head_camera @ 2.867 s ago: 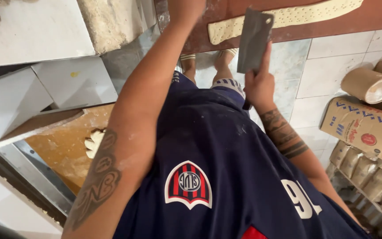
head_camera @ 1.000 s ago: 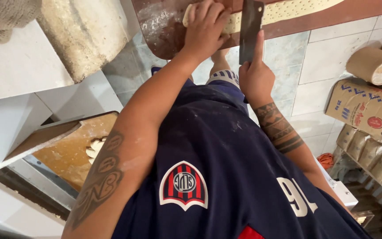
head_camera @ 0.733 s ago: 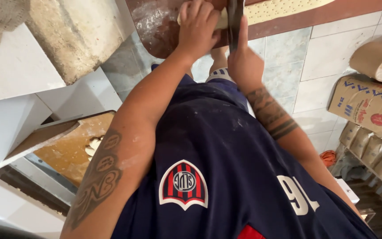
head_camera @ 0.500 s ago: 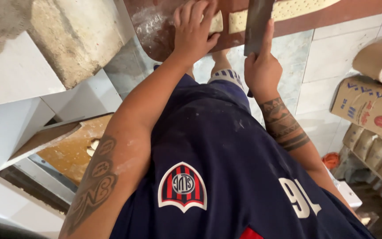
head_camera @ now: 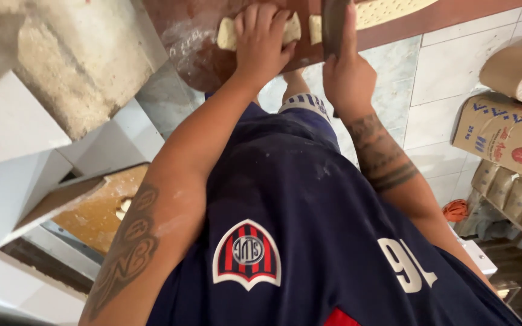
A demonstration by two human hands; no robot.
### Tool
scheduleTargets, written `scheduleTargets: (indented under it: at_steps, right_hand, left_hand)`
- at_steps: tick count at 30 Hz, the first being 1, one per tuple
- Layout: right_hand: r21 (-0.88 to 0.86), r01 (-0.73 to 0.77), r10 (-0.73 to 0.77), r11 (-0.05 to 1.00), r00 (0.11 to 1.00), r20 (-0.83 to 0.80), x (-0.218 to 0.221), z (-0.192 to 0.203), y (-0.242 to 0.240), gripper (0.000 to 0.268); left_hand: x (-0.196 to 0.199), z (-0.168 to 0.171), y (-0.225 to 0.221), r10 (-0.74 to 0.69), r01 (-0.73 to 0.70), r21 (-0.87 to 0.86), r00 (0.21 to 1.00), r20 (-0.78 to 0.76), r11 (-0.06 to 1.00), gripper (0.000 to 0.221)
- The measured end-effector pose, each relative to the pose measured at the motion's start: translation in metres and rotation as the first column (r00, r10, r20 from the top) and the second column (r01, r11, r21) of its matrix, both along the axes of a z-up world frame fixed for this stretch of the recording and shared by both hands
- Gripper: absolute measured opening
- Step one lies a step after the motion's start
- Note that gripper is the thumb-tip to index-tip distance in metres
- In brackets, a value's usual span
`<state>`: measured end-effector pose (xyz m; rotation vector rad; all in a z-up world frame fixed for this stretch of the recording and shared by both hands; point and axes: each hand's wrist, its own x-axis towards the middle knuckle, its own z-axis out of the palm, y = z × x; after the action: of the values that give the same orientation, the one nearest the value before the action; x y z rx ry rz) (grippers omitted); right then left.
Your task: Cutting, shaping, and arranging dough pieces on a baking tray using a cleaver and a spiked roller
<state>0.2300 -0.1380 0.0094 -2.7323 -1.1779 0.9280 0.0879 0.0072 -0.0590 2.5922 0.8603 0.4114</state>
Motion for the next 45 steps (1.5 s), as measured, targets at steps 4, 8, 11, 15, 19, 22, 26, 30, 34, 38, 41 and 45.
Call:
scheduleTargets:
  at_steps: [4, 8, 11, 15, 19, 22, 26, 30, 34, 38, 41, 45]
  right_hand:
    - [0.128, -0.044, 0.034, 0.991, 0.996, 0.083, 0.008, 0.000, -0.042, 0.086]
    - [0.048, -0.099, 0.093, 0.994, 0.990, 0.110, 0.006, -0.009, -0.053, 0.088]
    - [-0.054, -0.135, 0.142, 0.989, 0.978, 0.150, 0.004, -0.030, -0.046, 0.097]
    - [-0.002, -0.128, 0.128, 0.992, 0.990, 0.059, 0.025, -0.015, -0.017, 0.088]
    - [0.145, -0.060, 0.053, 0.988, 0.997, 0.047, 0.043, 0.006, -0.030, 0.084]
    - [0.180, -0.110, 0.089, 0.978, 0.989, 0.121, 0.043, 0.002, -0.060, 0.083]
    - [-0.069, -0.083, 0.090, 0.994, 0.991, 0.100, 0.044, -0.007, -0.052, 0.093]
    - [-0.018, -0.145, 0.145, 0.989, 0.960, 0.239, 0.046, -0.033, -0.042, 0.096]
    - [0.023, -0.043, 0.041, 0.999, 0.998, 0.053, 0.074, -0.004, -0.027, 0.085]
    - [0.138, -0.069, 0.048, 0.988, 0.988, 0.147, 0.095, 0.000, -0.061, 0.086]
    - [0.114, -0.063, 0.051, 0.991, 0.993, 0.103, 0.095, 0.004, -0.072, 0.084]
    - [-0.019, -0.068, 0.069, 0.998, 0.995, 0.068, 0.088, -0.015, -0.063, 0.089]
  left_hand:
    - [0.010, -0.003, -0.003, -0.049, 0.044, -0.035, 0.990, -0.135, 0.998, 0.072]
    - [0.043, -0.002, -0.012, -0.143, 0.143, 0.012, 0.990, -0.019, 0.990, 0.067]
    - [0.052, -0.008, -0.017, -0.102, 0.100, 0.060, 0.994, 0.030, 0.993, 0.051]
    - [0.046, -0.006, -0.015, -0.074, 0.074, 0.051, 0.997, 0.008, 0.996, 0.051]
    - [0.041, -0.003, -0.010, -0.023, 0.024, 0.082, 1.000, -0.013, 0.996, 0.066]
    - [0.057, -0.004, -0.020, -0.113, 0.109, -0.033, 0.985, -0.132, 0.993, 0.078]
    - [0.089, -0.010, -0.030, -0.123, 0.120, 0.103, 0.992, 0.028, 0.987, 0.061]
    - [0.092, -0.011, -0.026, -0.111, 0.112, 0.075, 0.994, -0.008, 0.991, 0.053]
    - [0.078, -0.005, -0.028, -0.089, 0.091, 0.015, 0.993, -0.083, 0.996, 0.046]
    - [0.081, 0.002, -0.026, -0.034, 0.035, 0.006, 0.993, -0.115, 0.999, 0.076]
    - [0.109, -0.011, -0.028, -0.186, 0.169, -0.130, 0.973, -0.138, 0.977, 0.075]
    - [0.129, -0.008, -0.039, -0.141, 0.141, 0.087, 0.990, -0.004, 0.986, 0.056]
